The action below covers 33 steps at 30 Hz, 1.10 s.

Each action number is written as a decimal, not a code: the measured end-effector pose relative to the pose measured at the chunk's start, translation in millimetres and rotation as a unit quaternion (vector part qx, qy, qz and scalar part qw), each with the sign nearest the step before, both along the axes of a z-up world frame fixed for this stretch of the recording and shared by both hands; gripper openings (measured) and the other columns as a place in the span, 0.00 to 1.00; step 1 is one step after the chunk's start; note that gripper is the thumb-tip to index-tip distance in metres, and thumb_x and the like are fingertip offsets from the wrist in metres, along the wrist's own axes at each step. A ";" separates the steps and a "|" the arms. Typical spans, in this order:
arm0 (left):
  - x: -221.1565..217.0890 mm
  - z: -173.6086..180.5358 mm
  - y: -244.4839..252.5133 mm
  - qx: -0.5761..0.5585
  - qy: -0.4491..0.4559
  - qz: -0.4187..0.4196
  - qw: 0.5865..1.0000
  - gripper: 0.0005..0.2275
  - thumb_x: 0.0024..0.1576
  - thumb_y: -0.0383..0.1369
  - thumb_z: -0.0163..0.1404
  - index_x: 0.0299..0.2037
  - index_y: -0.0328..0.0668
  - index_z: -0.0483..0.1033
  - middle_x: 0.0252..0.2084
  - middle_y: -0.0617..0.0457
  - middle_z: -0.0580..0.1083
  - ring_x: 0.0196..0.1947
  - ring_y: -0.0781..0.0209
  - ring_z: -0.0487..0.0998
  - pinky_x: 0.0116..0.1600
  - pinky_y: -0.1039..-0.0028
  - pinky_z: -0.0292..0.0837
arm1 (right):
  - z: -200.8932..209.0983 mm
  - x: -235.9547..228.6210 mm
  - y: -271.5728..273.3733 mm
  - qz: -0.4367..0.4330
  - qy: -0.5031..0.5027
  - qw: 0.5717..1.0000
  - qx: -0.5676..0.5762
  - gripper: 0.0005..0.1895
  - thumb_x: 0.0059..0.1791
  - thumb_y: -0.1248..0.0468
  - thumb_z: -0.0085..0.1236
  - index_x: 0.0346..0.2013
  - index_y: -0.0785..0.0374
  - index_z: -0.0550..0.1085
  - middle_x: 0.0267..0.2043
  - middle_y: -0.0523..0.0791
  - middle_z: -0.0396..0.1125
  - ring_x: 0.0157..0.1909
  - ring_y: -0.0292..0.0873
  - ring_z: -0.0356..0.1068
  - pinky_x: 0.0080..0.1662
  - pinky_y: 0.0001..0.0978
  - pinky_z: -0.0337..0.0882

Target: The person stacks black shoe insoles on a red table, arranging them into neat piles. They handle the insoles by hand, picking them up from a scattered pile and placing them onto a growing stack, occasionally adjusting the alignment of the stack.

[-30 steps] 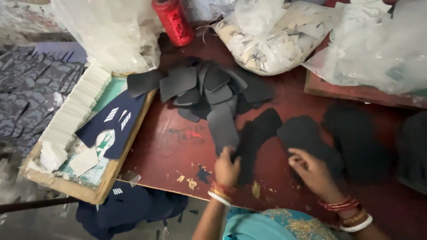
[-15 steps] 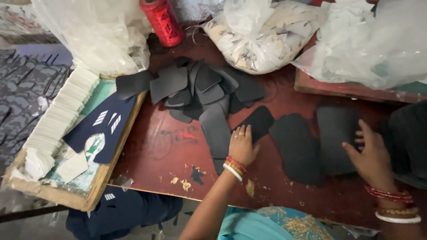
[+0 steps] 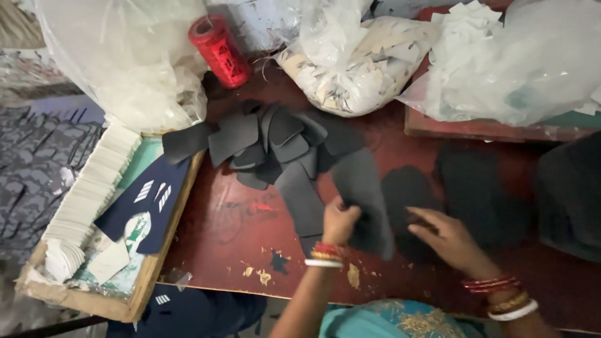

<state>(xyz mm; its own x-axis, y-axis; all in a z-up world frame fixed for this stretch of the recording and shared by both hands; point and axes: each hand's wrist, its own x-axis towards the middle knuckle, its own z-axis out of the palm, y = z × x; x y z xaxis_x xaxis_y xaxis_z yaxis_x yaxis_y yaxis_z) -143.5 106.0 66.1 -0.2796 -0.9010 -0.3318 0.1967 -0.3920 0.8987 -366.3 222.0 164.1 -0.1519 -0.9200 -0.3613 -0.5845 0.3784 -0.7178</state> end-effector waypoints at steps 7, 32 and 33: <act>-4.9 17.6 55.7 -0.117 -0.052 -0.044 0.991 0.14 0.53 0.22 0.52 0.49 0.26 0.77 0.42 0.47 0.81 0.38 0.63 0.81 0.45 0.73 0.78 | -74.5 1.4 4.2 -0.025 -0.089 0.991 -0.100 0.33 0.48 0.51 0.62 0.60 0.71 0.72 0.61 0.53 0.71 0.62 0.46 0.73 0.61 0.36 0.70; 88.8 -41.0 -13.2 -0.116 -0.360 0.064 0.923 0.19 0.47 0.31 0.64 0.48 0.34 0.76 0.47 0.42 0.78 0.47 0.46 0.79 0.52 0.61 0.76 | -11.0 37.5 -16.3 0.078 0.025 0.973 -0.214 0.18 0.49 0.60 0.60 0.53 0.59 0.76 0.47 0.46 0.74 0.48 0.42 0.75 0.49 0.34 0.74; 83.0 -43.6 -0.5 -0.084 -0.142 0.059 0.984 0.16 0.52 0.24 0.59 0.51 0.32 0.75 0.47 0.44 0.79 0.47 0.51 0.80 0.54 0.65 0.76 | -10.4 45.6 -17.0 0.076 -0.016 0.978 -0.196 0.22 0.47 0.59 0.62 0.55 0.60 0.74 0.45 0.46 0.74 0.47 0.41 0.75 0.47 0.34 0.74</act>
<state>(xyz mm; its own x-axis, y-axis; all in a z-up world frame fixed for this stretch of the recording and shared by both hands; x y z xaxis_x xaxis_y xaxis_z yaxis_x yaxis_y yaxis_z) -60.5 105.6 22.5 -0.0862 -0.9705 -0.2252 -0.0370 -0.2227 0.9742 -320.7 205.0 153.7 0.0032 -0.9998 0.0213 -0.5872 -0.0191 -0.8092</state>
